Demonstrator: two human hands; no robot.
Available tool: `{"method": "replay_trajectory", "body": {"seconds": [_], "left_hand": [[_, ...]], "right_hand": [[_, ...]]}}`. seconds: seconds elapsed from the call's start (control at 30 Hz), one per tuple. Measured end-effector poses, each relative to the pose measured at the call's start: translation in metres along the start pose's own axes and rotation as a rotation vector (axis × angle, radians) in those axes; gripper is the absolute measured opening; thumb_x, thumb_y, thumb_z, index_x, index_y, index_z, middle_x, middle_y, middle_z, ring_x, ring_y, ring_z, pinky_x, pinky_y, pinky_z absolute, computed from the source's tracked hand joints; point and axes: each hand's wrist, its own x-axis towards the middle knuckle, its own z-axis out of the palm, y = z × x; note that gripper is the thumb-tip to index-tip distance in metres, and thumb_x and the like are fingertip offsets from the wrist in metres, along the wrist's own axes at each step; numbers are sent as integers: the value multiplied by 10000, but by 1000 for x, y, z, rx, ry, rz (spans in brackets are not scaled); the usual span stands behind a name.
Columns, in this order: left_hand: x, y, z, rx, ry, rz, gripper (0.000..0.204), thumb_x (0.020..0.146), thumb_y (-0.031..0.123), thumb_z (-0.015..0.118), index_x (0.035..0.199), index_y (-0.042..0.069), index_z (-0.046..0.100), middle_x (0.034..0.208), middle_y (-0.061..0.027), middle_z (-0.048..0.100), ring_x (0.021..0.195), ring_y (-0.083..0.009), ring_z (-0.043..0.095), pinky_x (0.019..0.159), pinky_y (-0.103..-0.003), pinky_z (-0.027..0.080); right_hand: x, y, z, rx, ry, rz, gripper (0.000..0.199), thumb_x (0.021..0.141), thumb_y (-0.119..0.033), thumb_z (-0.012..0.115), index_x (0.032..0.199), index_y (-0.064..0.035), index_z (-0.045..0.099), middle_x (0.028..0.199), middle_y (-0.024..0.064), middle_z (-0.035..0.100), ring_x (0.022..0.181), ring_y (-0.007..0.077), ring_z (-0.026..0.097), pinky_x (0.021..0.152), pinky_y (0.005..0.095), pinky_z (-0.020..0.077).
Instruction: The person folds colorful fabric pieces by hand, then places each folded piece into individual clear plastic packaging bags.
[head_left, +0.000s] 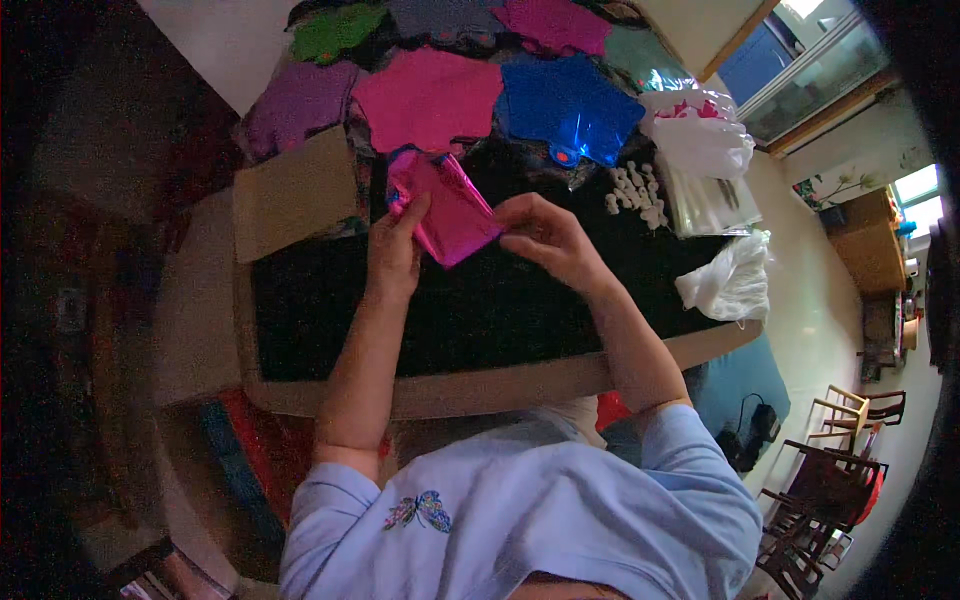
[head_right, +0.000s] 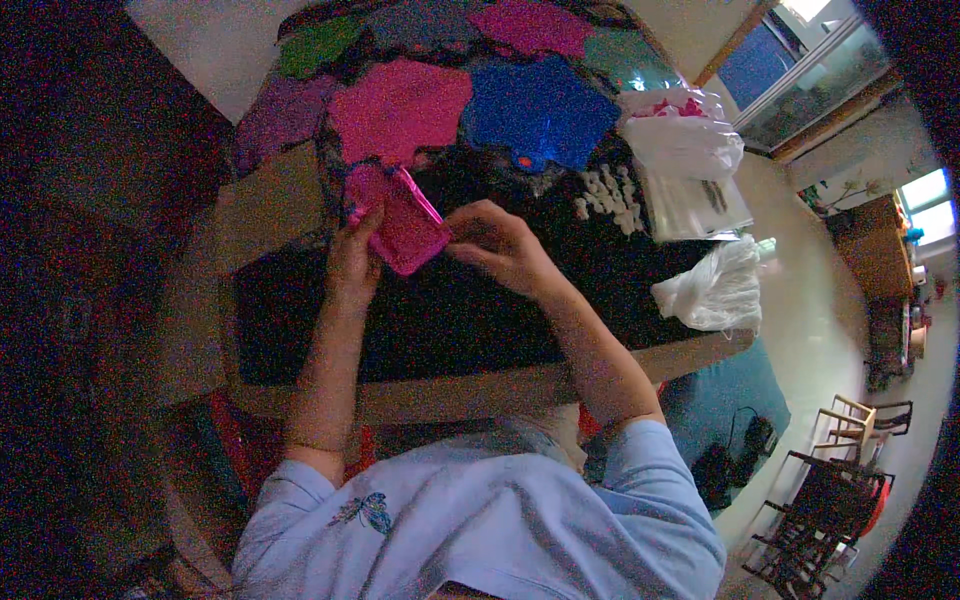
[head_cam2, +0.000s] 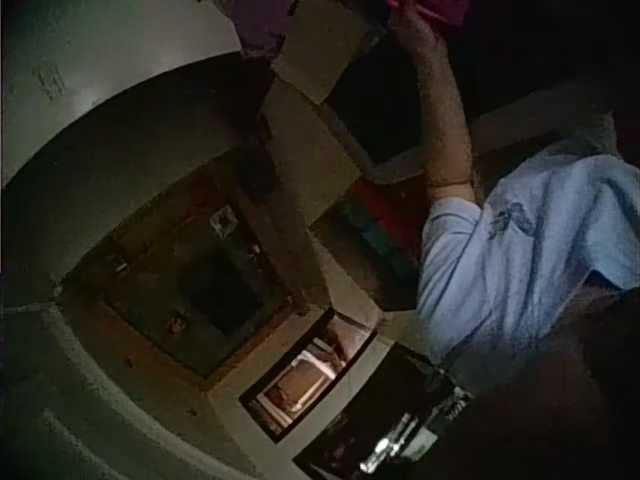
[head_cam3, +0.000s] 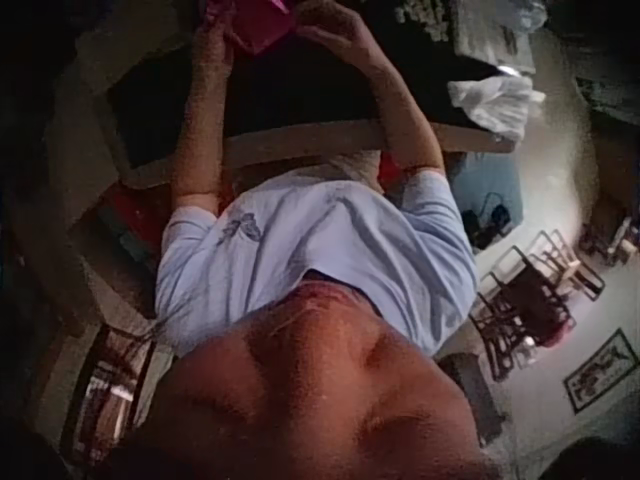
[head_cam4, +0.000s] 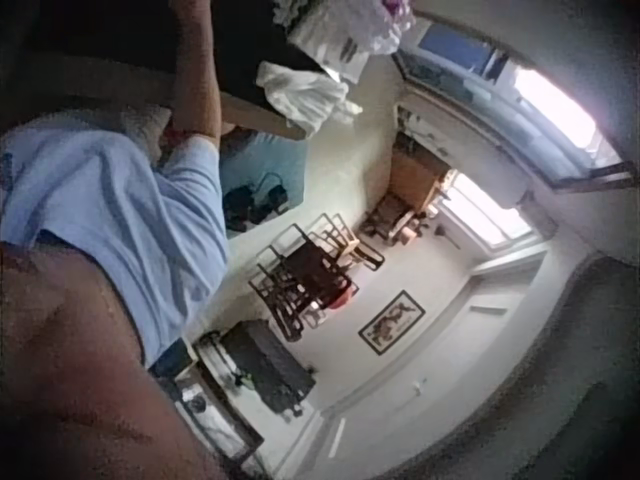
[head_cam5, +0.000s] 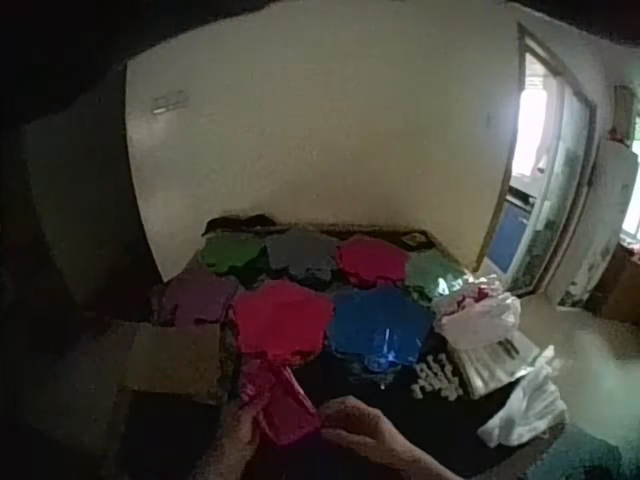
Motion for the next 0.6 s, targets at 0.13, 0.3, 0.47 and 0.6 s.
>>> {"method": "replay_trajectory", "body": {"seconds": [0.13, 0.3, 0.47, 0.6], "left_hand": [[1, 1, -3, -16, -1, -14, 309, 775, 191, 655, 1018, 15, 582, 991, -81, 597, 906, -179, 563, 796, -305, 441], [-5, 3, 5, -7, 13, 30, 295, 776, 181, 655, 1010, 15, 588, 1000, -76, 594, 901, -161, 556, 809, -297, 431], [-6, -3, 4, 53, 35, 95, 277, 774, 178, 657, 993, 16, 603, 982, -62, 600, 900, -149, 550, 819, -289, 414], [-4, -6, 2, 62, -11, 107, 264, 775, 174, 657, 980, 14, 611, 965, -55, 606, 892, -143, 547, 832, -289, 399]], "right_hand": [[1, 4, 9, -82, 40, 0, 266, 776, 10, 602, 1023, -25, 510, 995, 54, 543, 941, 135, 539, 834, 275, 446], [1, 3, 5, -105, 98, -4, 252, 757, 19, 620, 989, -16, 528, 940, 48, 537, 896, 127, 551, 784, 270, 473], [2, 7, 4, -338, 0, -21, 180, 763, -3, 618, 935, -8, 563, 932, 48, 527, 871, 132, 554, 761, 260, 476], [3, 10, 3, -371, -6, 27, 156, 767, -33, 623, 914, -12, 578, 933, 51, 523, 832, 131, 553, 715, 249, 474]]}}
